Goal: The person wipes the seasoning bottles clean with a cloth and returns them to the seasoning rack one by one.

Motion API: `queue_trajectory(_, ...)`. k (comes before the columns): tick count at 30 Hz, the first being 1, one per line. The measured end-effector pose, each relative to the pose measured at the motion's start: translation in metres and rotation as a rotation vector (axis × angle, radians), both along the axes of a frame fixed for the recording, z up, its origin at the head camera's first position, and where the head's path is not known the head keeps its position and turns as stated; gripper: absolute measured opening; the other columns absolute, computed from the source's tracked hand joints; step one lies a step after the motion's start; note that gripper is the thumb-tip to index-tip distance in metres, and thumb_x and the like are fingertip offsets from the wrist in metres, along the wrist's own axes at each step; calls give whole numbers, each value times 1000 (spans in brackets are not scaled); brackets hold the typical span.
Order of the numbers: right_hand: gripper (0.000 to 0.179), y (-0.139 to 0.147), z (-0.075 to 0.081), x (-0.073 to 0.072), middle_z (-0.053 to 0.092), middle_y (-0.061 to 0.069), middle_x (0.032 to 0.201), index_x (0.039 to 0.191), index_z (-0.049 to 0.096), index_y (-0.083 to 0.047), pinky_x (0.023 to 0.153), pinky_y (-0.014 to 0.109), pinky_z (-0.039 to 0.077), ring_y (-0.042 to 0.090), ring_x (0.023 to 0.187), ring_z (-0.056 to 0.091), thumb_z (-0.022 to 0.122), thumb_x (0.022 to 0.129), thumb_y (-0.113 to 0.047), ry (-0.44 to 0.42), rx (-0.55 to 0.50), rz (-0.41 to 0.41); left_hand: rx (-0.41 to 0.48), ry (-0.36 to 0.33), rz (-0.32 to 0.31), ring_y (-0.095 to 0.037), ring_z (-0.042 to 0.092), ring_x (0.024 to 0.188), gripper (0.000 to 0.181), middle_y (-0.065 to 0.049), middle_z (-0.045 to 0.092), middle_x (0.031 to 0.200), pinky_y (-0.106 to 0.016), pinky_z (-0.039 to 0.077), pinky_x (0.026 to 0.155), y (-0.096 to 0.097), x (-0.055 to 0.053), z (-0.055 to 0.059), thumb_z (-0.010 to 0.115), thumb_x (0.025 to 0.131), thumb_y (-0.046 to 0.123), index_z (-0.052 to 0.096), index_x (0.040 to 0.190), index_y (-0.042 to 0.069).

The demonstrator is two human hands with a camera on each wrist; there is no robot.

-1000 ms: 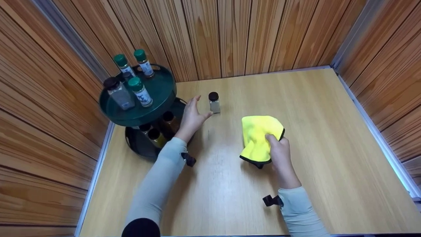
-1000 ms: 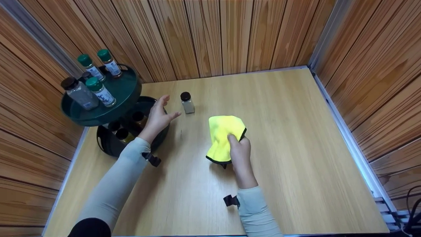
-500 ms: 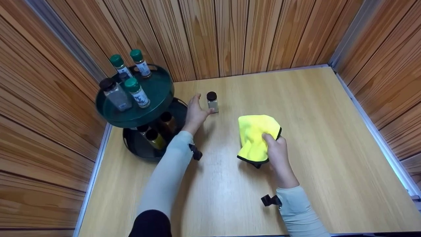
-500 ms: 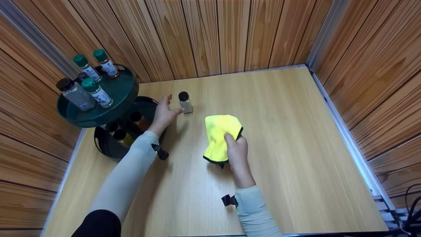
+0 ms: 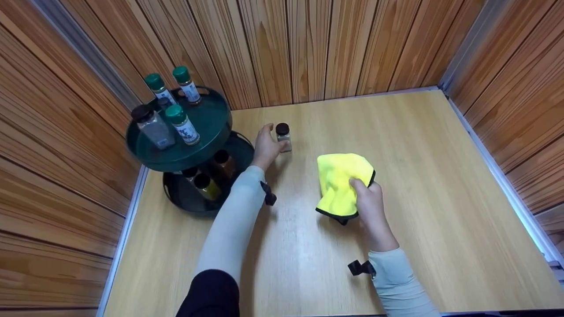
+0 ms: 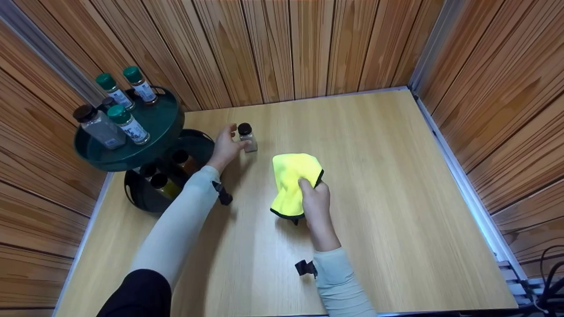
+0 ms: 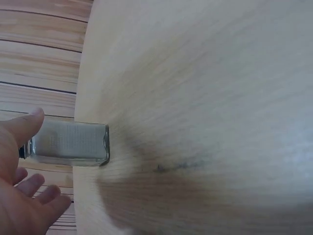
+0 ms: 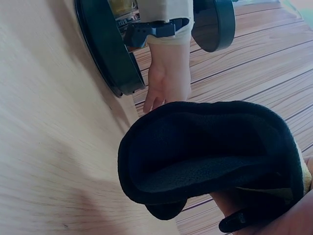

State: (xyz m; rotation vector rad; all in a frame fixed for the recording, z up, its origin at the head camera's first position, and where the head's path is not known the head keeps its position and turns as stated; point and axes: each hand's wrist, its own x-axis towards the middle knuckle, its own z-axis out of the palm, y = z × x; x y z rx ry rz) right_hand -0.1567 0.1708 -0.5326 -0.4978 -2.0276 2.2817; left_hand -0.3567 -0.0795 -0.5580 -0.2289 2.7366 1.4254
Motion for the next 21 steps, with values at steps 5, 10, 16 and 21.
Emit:
queue_trajectory(5, 25, -1, -1, -2, 71, 4, 85, 109, 60, 4, 67, 31, 59, 15, 75, 71, 58, 99, -18, 6, -22, -8, 78, -2, -18, -21, 42, 145, 81, -3, 41, 160, -38, 37, 118, -1, -4, -6, 80, 90, 15, 35, 158, 17)
queue_trajectory(10, 25, 1, -1, -2, 71, 4, 85, 109, 60, 5, 68, 30, 59, 15, 76, 71, 58, 99, -18, 12, -12, -2, 151, 9, -44, -20, 46, 143, 72, -3, 46, 158, -36, 41, 116, -4, -5, -14, 74, 94, 8, 39, 157, 16)
queue_trajectory(16, 26, 1, -3, -3, 71, 5, 87, 110, 60, 5, 68, 30, 59, 15, 76, 71, 58, 99, -19, 15, -10, -7, 173, 70, -39, -19, 55, 132, 53, -5, 58, 144, -34, 46, 110, -4, -7, -17, 68, 97, 5, 52, 147, 12)
queue_trajectory(21, 26, 0, -4, -1, 70, 6, 89, 111, 60, 3, 69, 32, 59, 17, 78, 71, 58, 99, -19, -1, -27, -15, 126, 82, -31, -19, 59, 124, 45, -5, 63, 134, -34, 48, 107, -1, -3, -18, 72, 95, 8, 58, 137, 10)
